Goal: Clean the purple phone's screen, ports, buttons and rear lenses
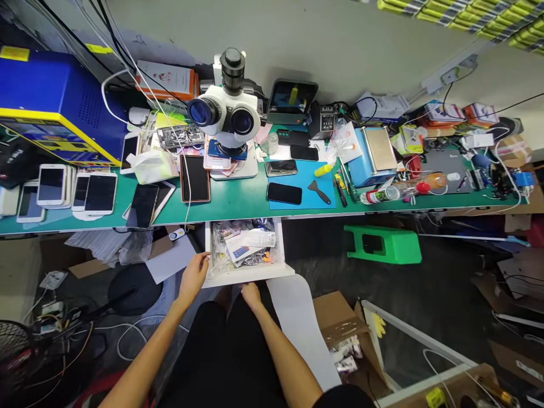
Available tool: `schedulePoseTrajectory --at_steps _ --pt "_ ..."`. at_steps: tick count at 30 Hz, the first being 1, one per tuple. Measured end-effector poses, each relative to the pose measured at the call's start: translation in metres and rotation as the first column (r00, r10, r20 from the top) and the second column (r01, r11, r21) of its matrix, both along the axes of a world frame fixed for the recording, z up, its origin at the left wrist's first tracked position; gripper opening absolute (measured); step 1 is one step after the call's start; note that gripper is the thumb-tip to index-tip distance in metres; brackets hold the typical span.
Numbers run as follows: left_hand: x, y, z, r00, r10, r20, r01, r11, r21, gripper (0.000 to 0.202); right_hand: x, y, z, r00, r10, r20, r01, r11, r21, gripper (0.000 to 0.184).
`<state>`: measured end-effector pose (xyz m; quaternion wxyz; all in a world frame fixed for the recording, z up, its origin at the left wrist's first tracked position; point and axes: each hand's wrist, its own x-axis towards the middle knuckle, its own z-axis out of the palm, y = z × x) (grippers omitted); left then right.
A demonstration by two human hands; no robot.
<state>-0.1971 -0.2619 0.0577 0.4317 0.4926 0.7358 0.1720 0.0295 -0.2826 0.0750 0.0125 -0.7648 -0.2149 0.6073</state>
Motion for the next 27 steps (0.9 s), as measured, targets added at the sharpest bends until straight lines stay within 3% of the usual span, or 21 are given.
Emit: schedulePoseTrajectory --at_steps 4,7,12,15,22,27 --pt "0.044 0.016 -0.007 0.979 -0.198 -0.058 0.203 0.974 0.104 0.043 0.019 0.003 0.039 0.945 0.322 0.064 -0.325 0.944 0.055 0.04" --pt "0.069 0.012 -0.014 0.956 -0.265 -0.123 0.281 0.951 0.13 0.049 0.038 0.036 0.052 0.859 0.471 0.2 -0.498 0.86 0.113 0.04" --pt "0.083 -0.01 -0.02 0.93 -0.31 -0.198 0.337 0.934 0.121 0.054 0.045 0.115 0.03 0.673 0.65 0.353 -0.724 0.678 0.13 0.048" --pt "0.082 -0.02 -0.02 0.922 -0.327 -0.206 0.355 0.928 0.117 0.055 0.035 0.138 0.01 0.571 0.73 0.377 -0.807 0.584 0.09 0.048" --pt "0.077 -0.034 -0.013 0.951 -0.265 -0.161 0.285 0.951 0.116 0.049 0.039 0.114 -0.001 0.473 0.802 0.364 -0.863 0.506 0.006 0.047" --pt "0.081 -0.025 -0.019 0.985 -0.04 -0.171 0.055 0.995 0.087 0.055 0.058 0.092 0.002 0.479 0.812 0.333 -0.863 0.506 0.006 0.047"
